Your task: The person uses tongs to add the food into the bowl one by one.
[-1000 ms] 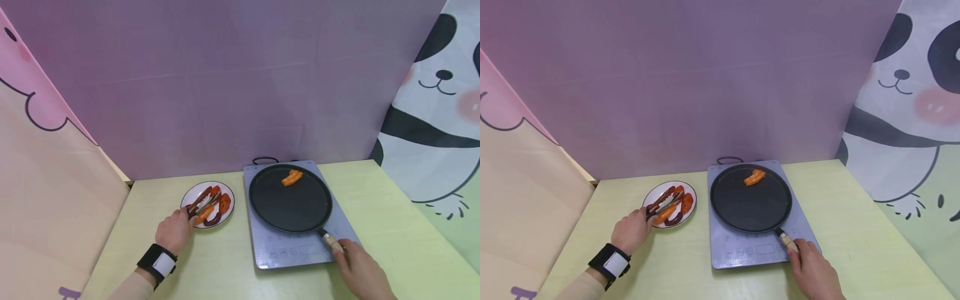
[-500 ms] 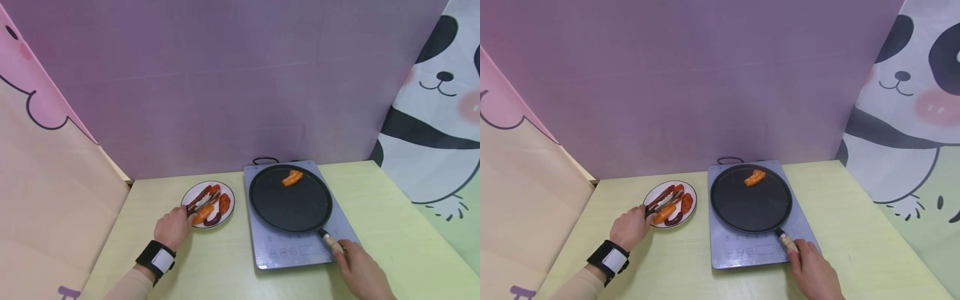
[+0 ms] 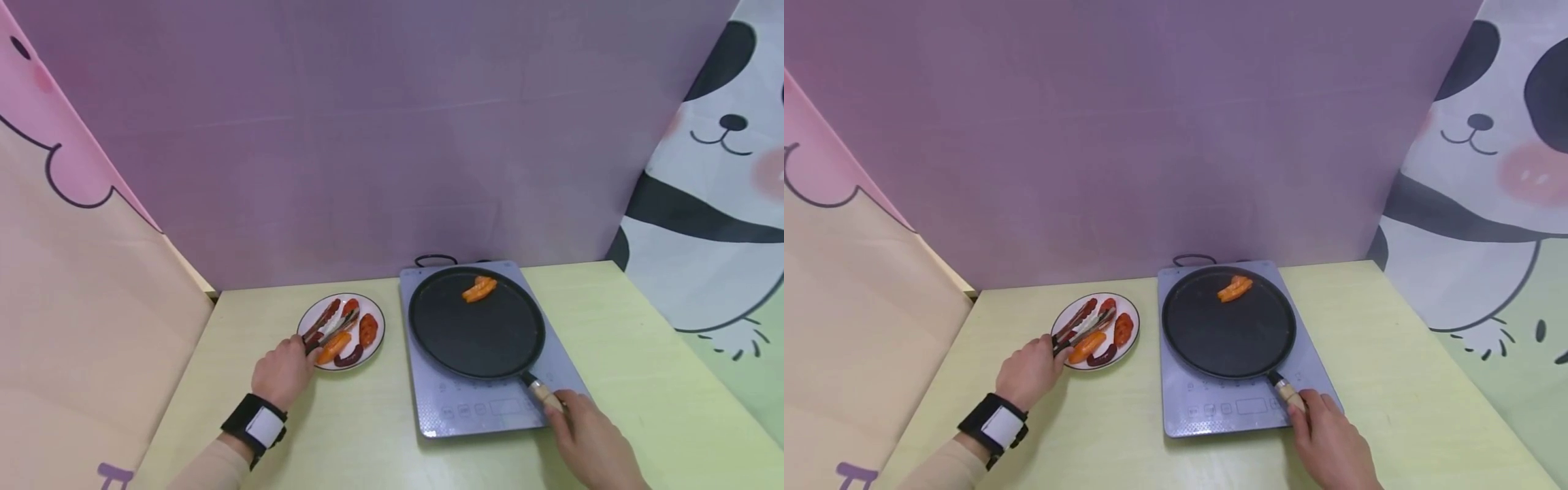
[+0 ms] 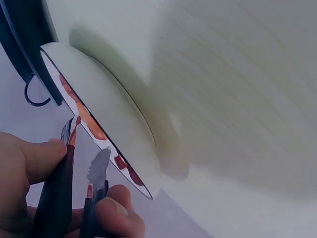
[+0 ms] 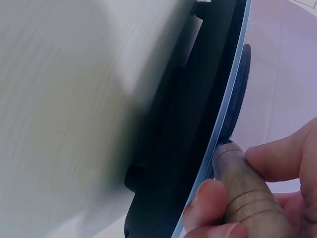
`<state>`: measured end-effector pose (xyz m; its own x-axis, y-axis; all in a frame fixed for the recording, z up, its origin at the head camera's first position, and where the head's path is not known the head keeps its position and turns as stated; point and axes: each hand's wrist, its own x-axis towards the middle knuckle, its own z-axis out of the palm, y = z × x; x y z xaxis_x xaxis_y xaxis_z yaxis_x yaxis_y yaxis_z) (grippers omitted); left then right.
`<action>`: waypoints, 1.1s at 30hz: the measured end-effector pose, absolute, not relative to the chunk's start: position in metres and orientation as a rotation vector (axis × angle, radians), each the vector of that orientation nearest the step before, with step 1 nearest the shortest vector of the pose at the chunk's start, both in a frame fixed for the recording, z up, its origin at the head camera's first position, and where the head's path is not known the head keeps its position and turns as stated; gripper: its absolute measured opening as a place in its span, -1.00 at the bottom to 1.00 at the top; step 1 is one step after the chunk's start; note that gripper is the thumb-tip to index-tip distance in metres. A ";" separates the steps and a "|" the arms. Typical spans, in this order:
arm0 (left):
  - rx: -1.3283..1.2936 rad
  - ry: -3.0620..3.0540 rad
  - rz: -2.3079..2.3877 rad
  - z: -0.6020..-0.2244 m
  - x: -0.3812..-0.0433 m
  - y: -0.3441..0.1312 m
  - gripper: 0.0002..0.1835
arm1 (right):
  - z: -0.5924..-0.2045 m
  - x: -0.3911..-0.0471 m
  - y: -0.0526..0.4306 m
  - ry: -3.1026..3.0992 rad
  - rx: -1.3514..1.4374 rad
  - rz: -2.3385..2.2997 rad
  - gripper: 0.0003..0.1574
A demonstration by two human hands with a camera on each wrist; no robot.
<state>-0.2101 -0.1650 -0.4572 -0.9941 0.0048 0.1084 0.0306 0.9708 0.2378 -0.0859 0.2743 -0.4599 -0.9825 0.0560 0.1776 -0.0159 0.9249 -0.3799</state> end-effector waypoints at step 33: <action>-0.015 -3.059 -0.477 -0.461 -0.211 -0.164 -0.59 | -0.458 -0.086 0.273 -2.939 -0.058 0.570 -0.66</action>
